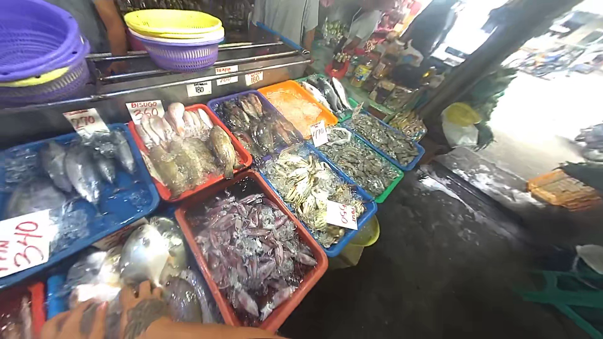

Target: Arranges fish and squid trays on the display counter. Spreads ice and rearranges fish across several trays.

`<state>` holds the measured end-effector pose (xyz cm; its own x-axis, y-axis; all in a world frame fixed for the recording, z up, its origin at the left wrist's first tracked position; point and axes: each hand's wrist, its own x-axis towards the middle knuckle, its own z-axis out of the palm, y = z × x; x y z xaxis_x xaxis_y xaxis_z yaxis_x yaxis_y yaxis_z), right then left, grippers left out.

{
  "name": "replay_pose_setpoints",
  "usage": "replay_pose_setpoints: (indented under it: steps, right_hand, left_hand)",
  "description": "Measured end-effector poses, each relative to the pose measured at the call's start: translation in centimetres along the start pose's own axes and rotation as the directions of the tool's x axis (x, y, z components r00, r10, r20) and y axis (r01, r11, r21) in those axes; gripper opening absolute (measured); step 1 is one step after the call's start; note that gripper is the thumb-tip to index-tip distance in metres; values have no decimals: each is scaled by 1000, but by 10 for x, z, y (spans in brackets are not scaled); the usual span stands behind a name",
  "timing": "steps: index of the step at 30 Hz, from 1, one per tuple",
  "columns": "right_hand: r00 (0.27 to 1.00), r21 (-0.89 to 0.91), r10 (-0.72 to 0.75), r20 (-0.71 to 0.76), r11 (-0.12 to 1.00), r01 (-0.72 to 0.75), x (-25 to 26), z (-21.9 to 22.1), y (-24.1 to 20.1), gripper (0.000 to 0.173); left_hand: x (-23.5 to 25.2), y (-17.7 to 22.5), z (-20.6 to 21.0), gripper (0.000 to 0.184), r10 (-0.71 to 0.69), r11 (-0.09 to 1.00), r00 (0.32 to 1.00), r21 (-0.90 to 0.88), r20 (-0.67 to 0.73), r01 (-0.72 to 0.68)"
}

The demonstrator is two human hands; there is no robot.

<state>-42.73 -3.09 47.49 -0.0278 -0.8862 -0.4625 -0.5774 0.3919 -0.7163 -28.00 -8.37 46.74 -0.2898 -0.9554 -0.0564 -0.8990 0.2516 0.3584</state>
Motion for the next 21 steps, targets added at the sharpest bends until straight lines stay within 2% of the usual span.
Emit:
replay_pose_setpoints:
  steps: [3,6,8,11,14,16,19,21]
  right_hand:
    - [999,-20,-24,34,1000,24,-9,-12,-7,105]
    - [996,-38,-93,19,995,94,-8,-11,-2,85]
    - [991,-51,-133,32,990,135,1,-1,4,75]
    - [983,-95,-170,65,980,176,18,-1,9,73]
    - [971,-148,-209,119,963,225,23,-3,14,77]
    - [946,-174,-302,120,931,320,27,-3,25,81]
    - [868,-121,-484,111,861,495,30,-10,42,63]
    - [857,8,-502,118,863,504,26,-17,43,57]
  left_hand:
    - [-10,3,0,60,73,997,997,24,-39,-72]
    - [-31,12,5,66,74,997,995,10,-73,-74]
    - [-45,14,10,61,62,998,995,-27,-80,-64]
    - [-55,22,25,52,77,983,985,-154,-153,-101]
    - [-63,32,43,49,-111,890,948,-454,-298,-39]
    - [-65,42,57,49,-245,801,908,-598,-341,-8]
    - [-67,63,57,44,-352,755,878,-653,-324,62]
    - [-64,73,49,39,-361,716,879,-696,-312,47]
